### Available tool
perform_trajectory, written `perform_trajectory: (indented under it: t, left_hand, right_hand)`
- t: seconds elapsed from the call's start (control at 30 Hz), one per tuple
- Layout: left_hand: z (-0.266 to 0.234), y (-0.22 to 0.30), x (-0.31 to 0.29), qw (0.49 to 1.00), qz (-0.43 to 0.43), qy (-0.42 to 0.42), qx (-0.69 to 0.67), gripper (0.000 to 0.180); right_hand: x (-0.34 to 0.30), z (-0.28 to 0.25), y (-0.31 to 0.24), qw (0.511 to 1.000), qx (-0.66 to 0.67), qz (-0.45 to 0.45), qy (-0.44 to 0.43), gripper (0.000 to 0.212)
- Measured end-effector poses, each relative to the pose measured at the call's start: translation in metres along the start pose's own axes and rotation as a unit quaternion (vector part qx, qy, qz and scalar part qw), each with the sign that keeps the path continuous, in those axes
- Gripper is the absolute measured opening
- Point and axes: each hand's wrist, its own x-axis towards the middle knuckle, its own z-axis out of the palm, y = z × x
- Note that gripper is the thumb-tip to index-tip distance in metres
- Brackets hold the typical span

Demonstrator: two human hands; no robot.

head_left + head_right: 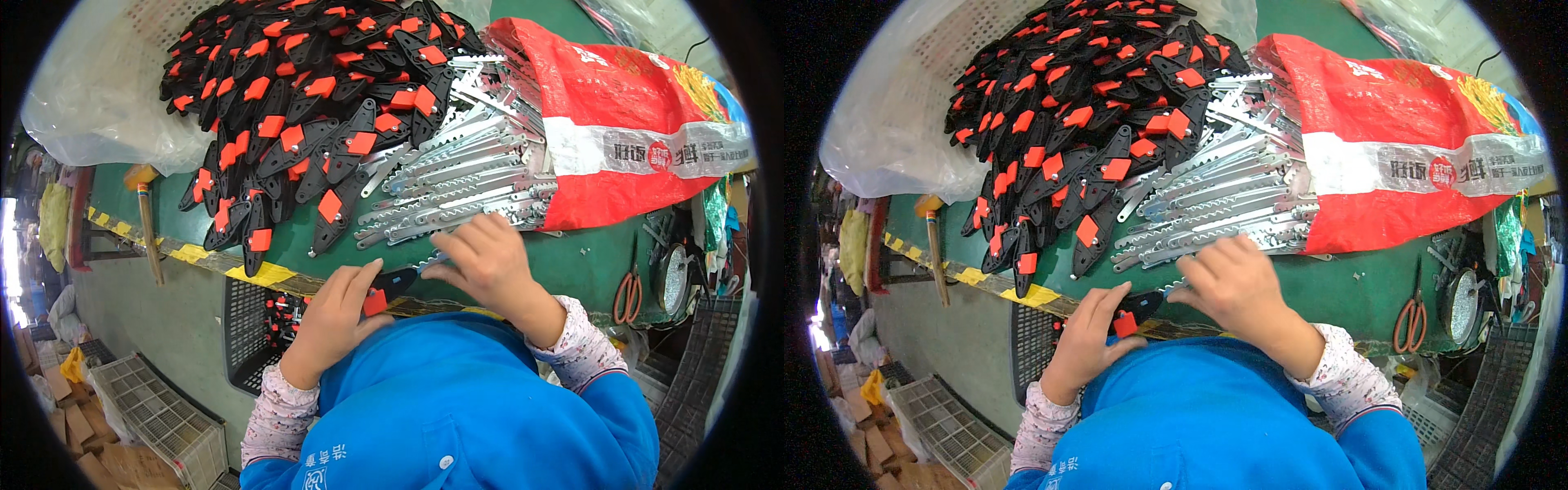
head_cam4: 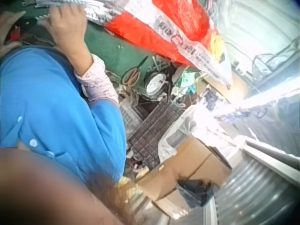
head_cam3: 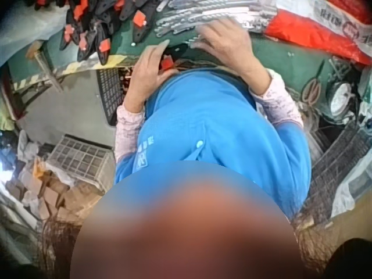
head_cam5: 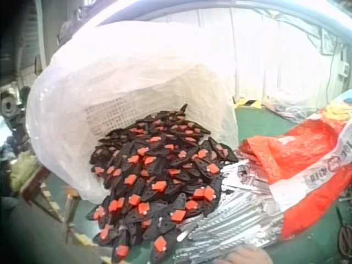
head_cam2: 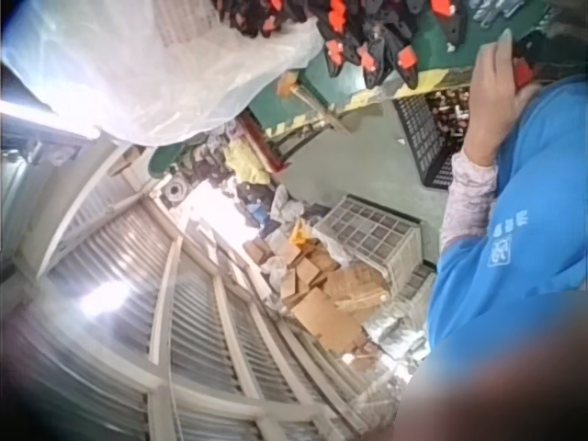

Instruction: The person repeatedly picks up black plastic clips with red inserts and metal serrated strips from a green workbench. They insert the metal strips into the clips by hand and place the assembled units into a white basket. The process continues throughout the clip with no other tools used.

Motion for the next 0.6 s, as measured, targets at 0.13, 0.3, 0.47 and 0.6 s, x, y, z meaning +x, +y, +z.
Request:
perform_trajectory:
  t: [0.13,0.3,0.47,0.6]
  left_hand:
    - [-0.002,-0.005,-0.003,0.998,0.039,-0.016,0.035,0.076]
    - [-0.007,0.006,0.005,0.996,0.033,-0.08,0.009,0.065]
    - [0.007,-0.005,-0.001,0.996,0.045,-0.04,0.071,0.058]
    - [0.002,-0.009,0.006,0.992,0.09,-0.002,0.091,0.046]
  right_hand:
    - [-0.01,0.0,-0.006,0.998,0.033,-0.031,-0.051,0.036]
    - [-0.021,0.003,-0.023,0.984,0.138,-0.007,-0.113,0.043]
    - [-0.022,-0.002,0.015,0.995,0.018,-0.005,-0.093,0.032]
    - [-0.018,0.002,0.031,0.996,-0.002,-0.021,-0.088,0.019]
